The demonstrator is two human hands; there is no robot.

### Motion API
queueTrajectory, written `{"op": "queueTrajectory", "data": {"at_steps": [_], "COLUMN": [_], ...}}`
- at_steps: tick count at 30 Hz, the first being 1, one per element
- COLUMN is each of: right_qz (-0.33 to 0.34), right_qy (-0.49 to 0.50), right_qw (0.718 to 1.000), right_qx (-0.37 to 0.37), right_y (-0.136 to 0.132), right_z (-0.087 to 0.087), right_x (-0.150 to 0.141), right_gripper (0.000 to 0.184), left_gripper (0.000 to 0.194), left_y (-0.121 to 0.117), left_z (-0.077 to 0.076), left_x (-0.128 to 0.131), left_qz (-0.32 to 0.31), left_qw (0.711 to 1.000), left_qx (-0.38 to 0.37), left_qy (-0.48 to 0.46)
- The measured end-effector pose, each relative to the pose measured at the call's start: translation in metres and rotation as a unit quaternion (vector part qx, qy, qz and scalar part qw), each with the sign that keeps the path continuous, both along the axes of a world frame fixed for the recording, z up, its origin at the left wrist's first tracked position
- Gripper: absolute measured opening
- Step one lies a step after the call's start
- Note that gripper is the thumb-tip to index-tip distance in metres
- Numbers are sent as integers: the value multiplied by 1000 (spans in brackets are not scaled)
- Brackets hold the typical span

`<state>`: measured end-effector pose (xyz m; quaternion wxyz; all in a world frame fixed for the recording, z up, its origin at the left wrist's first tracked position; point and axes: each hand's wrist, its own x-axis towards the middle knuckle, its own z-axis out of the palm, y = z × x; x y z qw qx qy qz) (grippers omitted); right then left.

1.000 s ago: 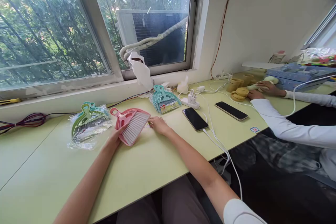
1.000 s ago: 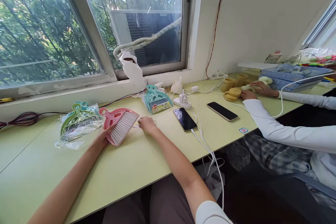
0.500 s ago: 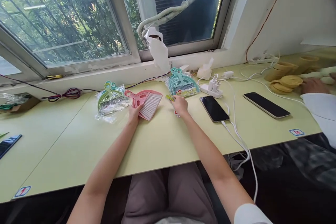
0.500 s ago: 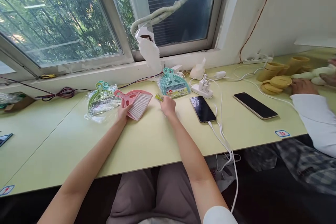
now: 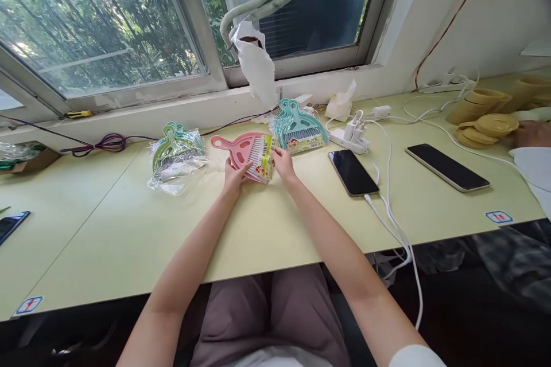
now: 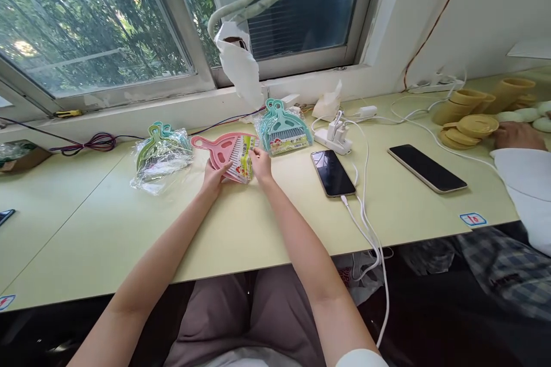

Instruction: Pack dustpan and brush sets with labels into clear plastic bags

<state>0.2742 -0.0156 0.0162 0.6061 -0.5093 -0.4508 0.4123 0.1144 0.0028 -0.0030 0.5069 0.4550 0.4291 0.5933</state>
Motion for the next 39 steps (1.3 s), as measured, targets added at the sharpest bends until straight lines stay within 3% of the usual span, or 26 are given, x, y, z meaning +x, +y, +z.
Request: {"op": "queueTrajectory", "data": {"at_steps": [9, 19, 23, 28, 31, 34, 37, 39], "right_qz": [-13, -132, -156, -51, 26, 54, 7, -36], "right_qy": [144, 14, 12, 149, 185, 122, -61, -194], "right_qw": [989, 991, 988, 987, 982, 989, 997, 980], "right_qx": [-30, -23, -4, 10, -22, -58, -46, -31], "right_y": [-2, 7, 6, -1, -4, -5, -6, -8], "right_z": [3, -3, 2, 16, 20, 18, 13, 10], "right_x": [7, 19, 27, 32, 30, 25, 20, 18], "right_gripper": [15, 19, 18, 15, 17, 13, 13, 16], "left_gripper": [67, 73, 75, 73, 73, 72, 68, 65], "left_y": [-3, -4, -1, 3, 4, 4, 3, 2], "left_z": [6, 3, 1, -3, -5, -5, -3, -1], "left_x": [1, 1, 0, -1, -1, -1, 0, 0], "left_qz": [-8, -32, -31, -30, -34, -37, -46, -52], "left_qw": [1000, 999, 1000, 1000, 999, 999, 999, 998], "left_qx": [-17, 3, 1, 6, 2, -10, -10, -8], "left_qy": [-20, -2, 6, 2, -5, -18, -28, -35]}}
